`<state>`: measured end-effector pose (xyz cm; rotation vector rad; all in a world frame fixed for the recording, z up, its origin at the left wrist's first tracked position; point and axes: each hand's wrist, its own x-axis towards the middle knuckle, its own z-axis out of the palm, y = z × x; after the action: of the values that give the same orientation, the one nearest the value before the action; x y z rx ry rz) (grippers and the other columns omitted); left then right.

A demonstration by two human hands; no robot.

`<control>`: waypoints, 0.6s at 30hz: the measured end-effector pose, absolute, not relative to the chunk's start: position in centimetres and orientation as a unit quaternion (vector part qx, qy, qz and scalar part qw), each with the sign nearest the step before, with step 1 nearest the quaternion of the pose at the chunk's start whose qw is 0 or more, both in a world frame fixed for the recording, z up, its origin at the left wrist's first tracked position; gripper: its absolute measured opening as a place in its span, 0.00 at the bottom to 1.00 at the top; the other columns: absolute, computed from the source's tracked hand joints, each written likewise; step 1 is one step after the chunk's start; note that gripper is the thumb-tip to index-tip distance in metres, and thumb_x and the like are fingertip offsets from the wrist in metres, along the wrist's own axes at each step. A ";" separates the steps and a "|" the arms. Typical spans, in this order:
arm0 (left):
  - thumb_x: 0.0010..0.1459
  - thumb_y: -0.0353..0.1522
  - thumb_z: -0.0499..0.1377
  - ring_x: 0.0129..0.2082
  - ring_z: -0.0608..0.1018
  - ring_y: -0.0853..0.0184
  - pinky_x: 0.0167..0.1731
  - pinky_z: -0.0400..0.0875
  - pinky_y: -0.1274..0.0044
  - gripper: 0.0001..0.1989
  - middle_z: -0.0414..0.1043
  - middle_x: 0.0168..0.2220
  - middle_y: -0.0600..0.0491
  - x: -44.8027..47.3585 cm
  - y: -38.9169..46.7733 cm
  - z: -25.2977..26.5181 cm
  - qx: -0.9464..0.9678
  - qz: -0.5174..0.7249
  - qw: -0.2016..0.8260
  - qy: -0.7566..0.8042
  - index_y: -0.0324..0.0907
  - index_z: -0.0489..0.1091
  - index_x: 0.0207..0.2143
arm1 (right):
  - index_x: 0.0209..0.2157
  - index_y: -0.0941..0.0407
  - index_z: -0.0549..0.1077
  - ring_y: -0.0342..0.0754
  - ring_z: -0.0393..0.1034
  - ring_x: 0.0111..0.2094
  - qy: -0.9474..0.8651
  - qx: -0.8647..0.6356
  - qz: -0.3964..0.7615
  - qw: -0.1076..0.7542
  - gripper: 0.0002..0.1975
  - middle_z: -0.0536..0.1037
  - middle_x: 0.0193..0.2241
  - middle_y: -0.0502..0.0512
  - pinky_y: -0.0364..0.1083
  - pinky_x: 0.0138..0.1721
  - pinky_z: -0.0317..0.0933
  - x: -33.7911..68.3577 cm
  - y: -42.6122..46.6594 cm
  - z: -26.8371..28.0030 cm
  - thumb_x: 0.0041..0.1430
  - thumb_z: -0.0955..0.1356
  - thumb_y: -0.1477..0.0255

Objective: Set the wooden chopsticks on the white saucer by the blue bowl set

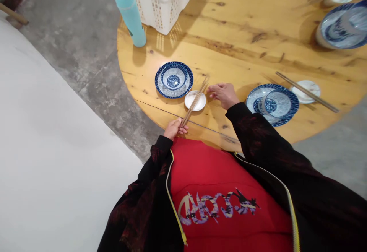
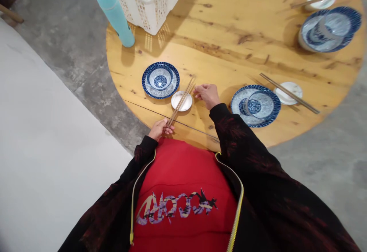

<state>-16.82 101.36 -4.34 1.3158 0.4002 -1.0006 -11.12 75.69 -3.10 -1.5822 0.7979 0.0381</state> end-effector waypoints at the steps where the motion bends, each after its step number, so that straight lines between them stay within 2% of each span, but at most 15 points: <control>1: 0.69 0.41 0.53 0.20 0.75 0.75 0.22 0.65 0.85 0.16 0.77 0.27 0.51 -17.0 101.6 -4.3 0.578 -0.444 0.661 0.178 0.37 0.68 0.39 | 0.22 0.59 0.72 0.37 0.65 0.18 0.352 -0.688 0.013 0.635 0.12 0.76 0.23 0.52 0.36 0.17 0.56 -11.4 75.6 -3.1 0.58 0.72 0.75; 6: 0.70 0.39 0.51 0.20 0.75 0.75 0.22 0.65 0.85 0.12 0.77 0.27 0.52 -17.6 102.2 -3.9 0.562 -0.447 0.671 0.184 0.38 0.65 0.41 | 0.22 0.59 0.73 0.37 0.65 0.18 0.369 -0.678 -0.002 0.636 0.11 0.77 0.24 0.52 0.35 0.17 0.56 -12.4 75.3 -3.3 0.59 0.70 0.78; 18: 0.67 0.42 0.55 0.22 0.76 0.74 0.26 0.67 0.82 0.15 0.79 0.29 0.49 -17.5 101.7 -4.3 0.581 -0.411 0.681 0.174 0.37 0.66 0.42 | 0.22 0.60 0.73 0.39 0.66 0.18 0.364 -0.680 0.018 0.636 0.10 0.76 0.22 0.53 0.36 0.17 0.57 -12.7 75.0 -3.7 0.57 0.70 0.77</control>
<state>-17.50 101.72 -4.27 1.3032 0.3906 -0.9230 -12.72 75.00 -3.72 -1.5545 0.8316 0.0421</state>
